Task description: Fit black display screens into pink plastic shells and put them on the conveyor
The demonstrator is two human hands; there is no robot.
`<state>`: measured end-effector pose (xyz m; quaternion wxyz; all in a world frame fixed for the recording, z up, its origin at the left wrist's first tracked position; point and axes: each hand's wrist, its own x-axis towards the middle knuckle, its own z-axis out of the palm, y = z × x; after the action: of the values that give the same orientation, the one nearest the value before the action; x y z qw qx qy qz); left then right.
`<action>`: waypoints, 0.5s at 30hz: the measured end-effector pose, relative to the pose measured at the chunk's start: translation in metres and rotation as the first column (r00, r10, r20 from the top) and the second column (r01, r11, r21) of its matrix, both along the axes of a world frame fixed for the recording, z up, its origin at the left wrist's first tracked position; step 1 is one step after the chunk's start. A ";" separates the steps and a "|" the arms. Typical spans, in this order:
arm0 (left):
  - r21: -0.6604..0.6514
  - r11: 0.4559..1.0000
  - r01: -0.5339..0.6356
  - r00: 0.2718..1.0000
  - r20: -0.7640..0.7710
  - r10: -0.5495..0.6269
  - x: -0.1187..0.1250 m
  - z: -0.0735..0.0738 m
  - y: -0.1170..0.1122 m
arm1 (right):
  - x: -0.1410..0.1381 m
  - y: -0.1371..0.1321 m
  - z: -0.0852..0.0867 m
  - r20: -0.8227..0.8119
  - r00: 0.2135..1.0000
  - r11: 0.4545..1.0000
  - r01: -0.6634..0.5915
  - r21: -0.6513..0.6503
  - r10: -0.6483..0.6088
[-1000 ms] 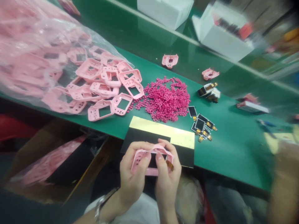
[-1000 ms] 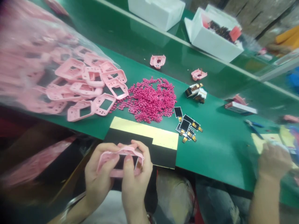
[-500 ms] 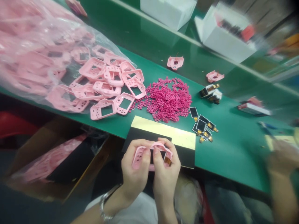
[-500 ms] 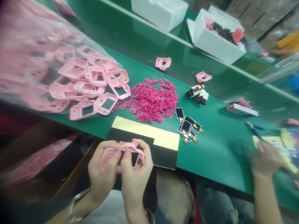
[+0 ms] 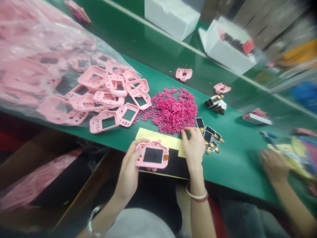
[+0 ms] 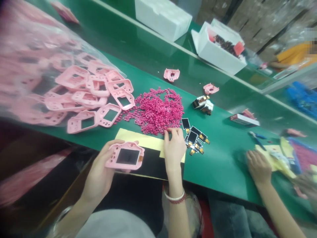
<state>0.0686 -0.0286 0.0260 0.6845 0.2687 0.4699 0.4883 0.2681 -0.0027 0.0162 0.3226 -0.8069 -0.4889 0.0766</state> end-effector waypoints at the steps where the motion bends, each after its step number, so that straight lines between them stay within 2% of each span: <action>1: -0.001 1.000 0.014 1.000 0.018 -0.014 0.000 0.001 -0.001 | 0.001 -0.002 0.000 -0.010 1.000 1.000 -0.011 0.011 0.011; 5: 0.008 0.998 0.068 0.996 0.060 -0.069 0.000 0.001 -0.007 | 0.000 -0.024 0.011 -0.087 0.996 0.995 0.022 0.100 -0.013; 9: 0.062 0.995 0.075 0.997 -0.013 -0.074 0.004 -0.004 -0.011 | -0.020 -0.051 0.034 -0.363 0.931 0.981 0.102 0.167 -0.035; 11: 0.111 0.991 0.072 0.996 -0.068 -0.065 0.008 -0.007 -0.014 | -0.039 -0.062 0.041 -0.421 0.906 0.983 0.034 0.181 0.047; 15: 0.227 0.972 0.058 0.996 -0.081 -0.041 0.016 -0.010 -0.026 | -0.077 -0.075 0.043 -0.342 0.926 0.977 -0.094 0.192 0.157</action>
<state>0.0849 -0.0547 0.0163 0.6427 0.3758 0.4291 0.5114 0.1909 -0.0781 0.0593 0.4687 -0.7157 -0.4780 0.1991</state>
